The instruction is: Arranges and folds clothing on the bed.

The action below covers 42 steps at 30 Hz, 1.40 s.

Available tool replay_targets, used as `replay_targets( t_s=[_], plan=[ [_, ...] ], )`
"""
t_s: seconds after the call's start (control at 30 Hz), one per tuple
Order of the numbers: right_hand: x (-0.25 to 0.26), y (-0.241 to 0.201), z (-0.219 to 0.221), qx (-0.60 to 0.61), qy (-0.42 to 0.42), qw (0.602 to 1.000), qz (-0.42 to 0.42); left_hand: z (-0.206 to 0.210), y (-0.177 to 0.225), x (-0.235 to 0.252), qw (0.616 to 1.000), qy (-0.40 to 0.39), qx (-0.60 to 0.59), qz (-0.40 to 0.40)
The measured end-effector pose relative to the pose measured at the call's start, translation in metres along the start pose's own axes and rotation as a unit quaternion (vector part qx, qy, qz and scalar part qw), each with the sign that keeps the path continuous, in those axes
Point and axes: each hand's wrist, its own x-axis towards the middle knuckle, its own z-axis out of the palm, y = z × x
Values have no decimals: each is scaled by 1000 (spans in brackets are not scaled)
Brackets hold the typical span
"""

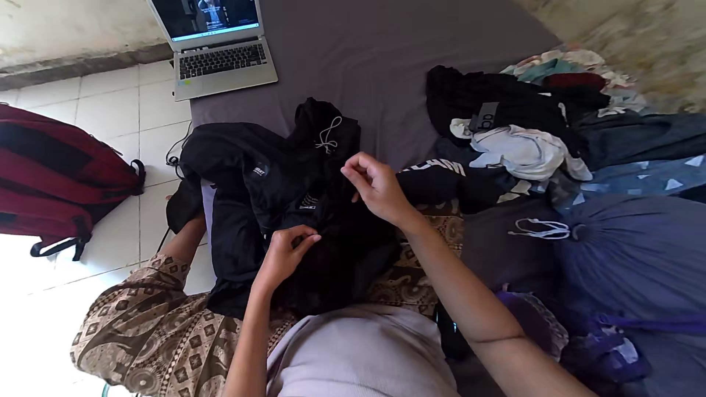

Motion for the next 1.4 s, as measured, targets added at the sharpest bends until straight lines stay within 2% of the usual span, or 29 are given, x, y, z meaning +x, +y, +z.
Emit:
replay_targets(
  t_s=[0.3, 0.37, 0.47, 0.53, 0.6, 0.67, 0.73, 0.8, 0.87, 0.93, 1.0, 1.07, 1.13, 1.2, 1.27, 1.3, 1.4],
  plan=[
    [6, 8, -2, 5, 13, 1000, 7, 6, -10, -8, 997, 25, -75, 0],
    [6, 6, -7, 20, 3, 1000, 10, 6, -9, -7, 994, 71, -81, -2],
    [-1, 1, -19, 7, 2, 1000, 4, 1, -12, 0, 984, 157, -64, -51],
    [-13, -6, -31, -35, 14, 999, 5, -4, -18, 10, 981, 171, -56, -73],
    [-32, -13, -41, -87, 39, 995, 13, -8, -20, 24, 984, 140, -56, -93],
    [-54, -20, -49, -128, 30, 991, 33, -10, -14, 40, 986, 70, -47, -145],
    [-73, -23, -51, -141, -40, 987, 64, -10, -3, 57, 979, -16, -18, -204],
    [-85, -23, -44, -157, -140, 971, 111, -5, 6, 71, 970, -84, 23, -226],
    [-88, -23, -28, -174, -255, 934, 181, 3, 13, 81, 966, -135, 32, -218],
    [-90, -19, -8, -218, -315, 898, 215, 12, 16, 84, 973, -143, 1, -181],
    [-95, -15, 8, -261, -329, 879, 227, 18, 15, 82, 988, -80, -42, -129],
    [-95, -13, 9, -268, -357, 858, 255, 14, 15, 78, 995, 36, -55, -80],
    [-95, -10, -1, -238, -392, 844, 277, -3, 23, 73, 989, 139, -28, -35],
    [-101, -7, -15, -208, -406, 848, 270, -28, 35, 70, 978, 207, 1, 10],
    [-109, -5, -31, -186, -416, 852, 257, -49, 46, 78, 964, 261, 7, 47],
    [-111, -6, -39, -180, -434, 842, 264, -58, 49, 82, 960, 275, 5, 51],
    [-110, -12, -47, -189, -507, 778, 320, -74, 42, 91, 960, 278, -5, 21]
  ],
)
